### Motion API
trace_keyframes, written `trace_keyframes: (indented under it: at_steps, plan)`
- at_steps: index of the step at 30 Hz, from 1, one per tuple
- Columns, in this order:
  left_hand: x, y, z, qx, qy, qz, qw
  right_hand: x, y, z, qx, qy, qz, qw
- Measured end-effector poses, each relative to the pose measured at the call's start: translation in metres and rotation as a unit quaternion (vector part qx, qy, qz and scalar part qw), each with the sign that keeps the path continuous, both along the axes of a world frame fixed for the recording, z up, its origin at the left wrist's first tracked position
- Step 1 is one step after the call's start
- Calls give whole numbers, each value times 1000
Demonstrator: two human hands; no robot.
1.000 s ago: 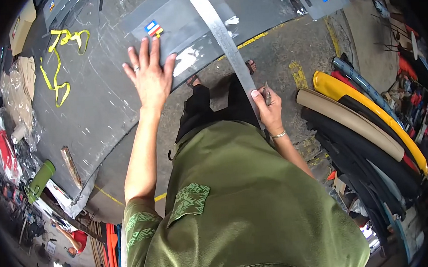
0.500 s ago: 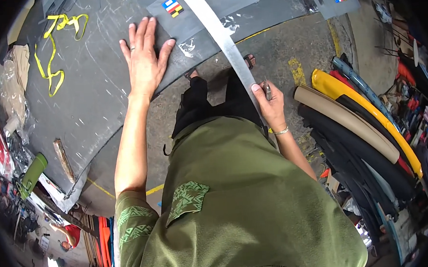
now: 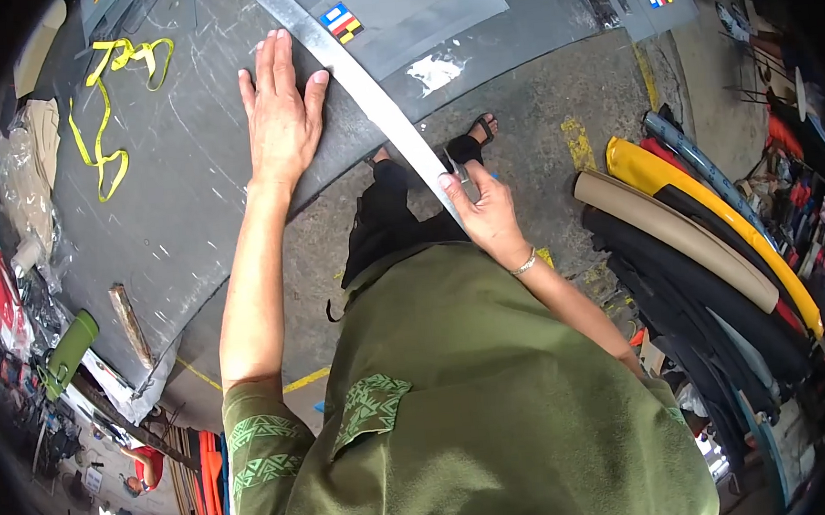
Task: Cutting grey fabric sheets using a utility knife and a metal ruler.
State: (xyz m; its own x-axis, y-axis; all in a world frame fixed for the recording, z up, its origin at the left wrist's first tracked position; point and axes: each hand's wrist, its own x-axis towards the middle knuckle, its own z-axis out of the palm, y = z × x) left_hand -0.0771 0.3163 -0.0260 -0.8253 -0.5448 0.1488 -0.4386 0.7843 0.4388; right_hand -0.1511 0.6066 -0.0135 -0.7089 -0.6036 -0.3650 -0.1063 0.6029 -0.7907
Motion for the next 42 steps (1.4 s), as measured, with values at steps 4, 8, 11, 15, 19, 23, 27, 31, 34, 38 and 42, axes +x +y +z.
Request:
trace_keyframes:
  at_steps: [4,8,11,15,19,23,27,31,34,38,42]
  plan:
    - [-5,-7,-3,-49,-26,-18,998,4,-6,3,16,10,15,1000]
    - [-7,-6,-3,-50,-32,-22,998,7,-10,1,26,-4,5,1000]
    - [-8,-5,-2,-75,-46,-31,996,7,-13,-3,19,-21,0,1000]
    - [-8,-4,-3,-77,-44,-27,996,5,-18,-1,-2,-26,-22,999]
    - [-7,-5,-6,-88,-54,-25,994,-3,-22,0,47,-36,8,998]
    - [-7,-4,-4,-85,-59,-28,994,-5,-26,0,57,-60,11,997]
    - [-8,-4,-3,-87,-61,-30,994,2,-31,-17,-52,-117,-39,991]
    - [-11,-3,-1,-76,-60,-29,995,2,-32,-36,-78,-96,-71,990]
    - [-6,-4,-2,-77,-63,-24,995,-7,-44,-10,-58,-40,-42,997]
    - [-9,-3,-2,-81,-71,-27,994,-11,-50,-4,-33,-23,-38,998]
    - [-8,-3,-2,-81,-67,-24,994,-17,-57,3,-8,-43,-31,999]
